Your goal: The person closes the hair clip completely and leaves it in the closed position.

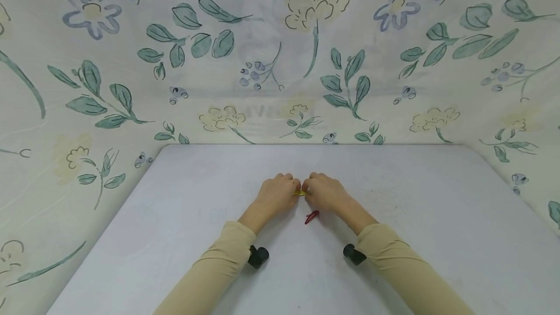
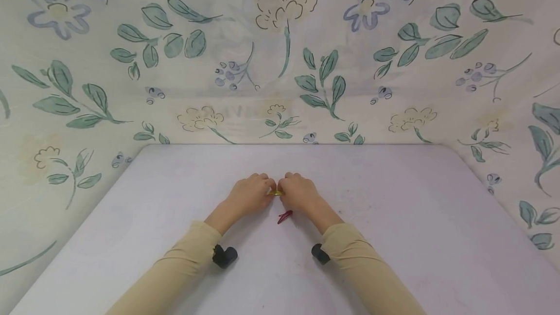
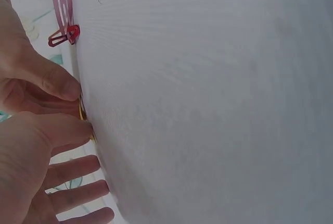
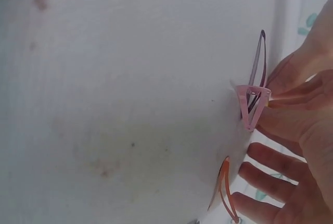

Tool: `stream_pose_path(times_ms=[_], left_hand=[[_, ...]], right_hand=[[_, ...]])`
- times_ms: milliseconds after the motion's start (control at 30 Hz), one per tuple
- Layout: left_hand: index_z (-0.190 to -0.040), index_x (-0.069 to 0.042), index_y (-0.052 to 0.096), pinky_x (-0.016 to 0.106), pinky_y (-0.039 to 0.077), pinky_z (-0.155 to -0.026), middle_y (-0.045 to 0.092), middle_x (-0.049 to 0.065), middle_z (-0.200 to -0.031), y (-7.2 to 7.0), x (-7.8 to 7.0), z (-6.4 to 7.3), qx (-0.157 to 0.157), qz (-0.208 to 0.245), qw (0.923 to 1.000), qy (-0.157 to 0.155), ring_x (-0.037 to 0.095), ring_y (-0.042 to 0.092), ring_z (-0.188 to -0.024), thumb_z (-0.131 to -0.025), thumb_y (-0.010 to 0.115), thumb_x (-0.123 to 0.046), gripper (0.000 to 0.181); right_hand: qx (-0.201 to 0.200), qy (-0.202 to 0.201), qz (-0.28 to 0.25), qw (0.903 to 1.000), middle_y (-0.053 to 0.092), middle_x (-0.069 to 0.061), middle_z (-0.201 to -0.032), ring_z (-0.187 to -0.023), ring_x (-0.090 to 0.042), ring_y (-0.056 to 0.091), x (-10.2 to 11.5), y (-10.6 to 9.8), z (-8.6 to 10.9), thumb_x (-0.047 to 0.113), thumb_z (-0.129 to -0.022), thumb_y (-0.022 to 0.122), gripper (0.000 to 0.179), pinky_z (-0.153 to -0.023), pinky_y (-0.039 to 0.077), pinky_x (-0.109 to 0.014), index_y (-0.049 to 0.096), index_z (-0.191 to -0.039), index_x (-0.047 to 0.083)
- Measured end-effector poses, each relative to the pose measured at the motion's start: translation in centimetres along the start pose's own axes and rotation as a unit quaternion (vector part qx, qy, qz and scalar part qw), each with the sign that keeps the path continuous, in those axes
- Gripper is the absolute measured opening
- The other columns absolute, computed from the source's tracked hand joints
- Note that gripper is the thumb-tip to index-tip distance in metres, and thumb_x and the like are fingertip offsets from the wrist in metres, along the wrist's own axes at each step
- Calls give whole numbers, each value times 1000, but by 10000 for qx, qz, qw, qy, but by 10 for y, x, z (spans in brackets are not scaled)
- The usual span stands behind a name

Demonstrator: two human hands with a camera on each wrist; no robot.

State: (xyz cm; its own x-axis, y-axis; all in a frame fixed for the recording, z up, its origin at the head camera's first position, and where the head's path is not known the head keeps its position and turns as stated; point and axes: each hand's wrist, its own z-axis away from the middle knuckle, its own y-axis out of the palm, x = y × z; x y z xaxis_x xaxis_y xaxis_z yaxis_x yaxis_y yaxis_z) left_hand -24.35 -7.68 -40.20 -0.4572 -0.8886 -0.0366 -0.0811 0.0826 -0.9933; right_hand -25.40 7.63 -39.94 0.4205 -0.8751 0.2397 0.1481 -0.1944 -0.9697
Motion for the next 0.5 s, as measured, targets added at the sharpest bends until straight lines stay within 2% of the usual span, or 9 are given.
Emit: stream_pose_path(times_ms=[500], left_hand=[[-105,-10,74,35,56,-72,69,5,-99,-4,2,-1,169,48,9998,47,21,63,-87,-89,73,-18,18]], right_hand=[[209,28,-214,9995,62,-6,-114,-105,-23,59,-2,-3,3,16,-92,67,23,-89,52,-41,71,-115,10]])
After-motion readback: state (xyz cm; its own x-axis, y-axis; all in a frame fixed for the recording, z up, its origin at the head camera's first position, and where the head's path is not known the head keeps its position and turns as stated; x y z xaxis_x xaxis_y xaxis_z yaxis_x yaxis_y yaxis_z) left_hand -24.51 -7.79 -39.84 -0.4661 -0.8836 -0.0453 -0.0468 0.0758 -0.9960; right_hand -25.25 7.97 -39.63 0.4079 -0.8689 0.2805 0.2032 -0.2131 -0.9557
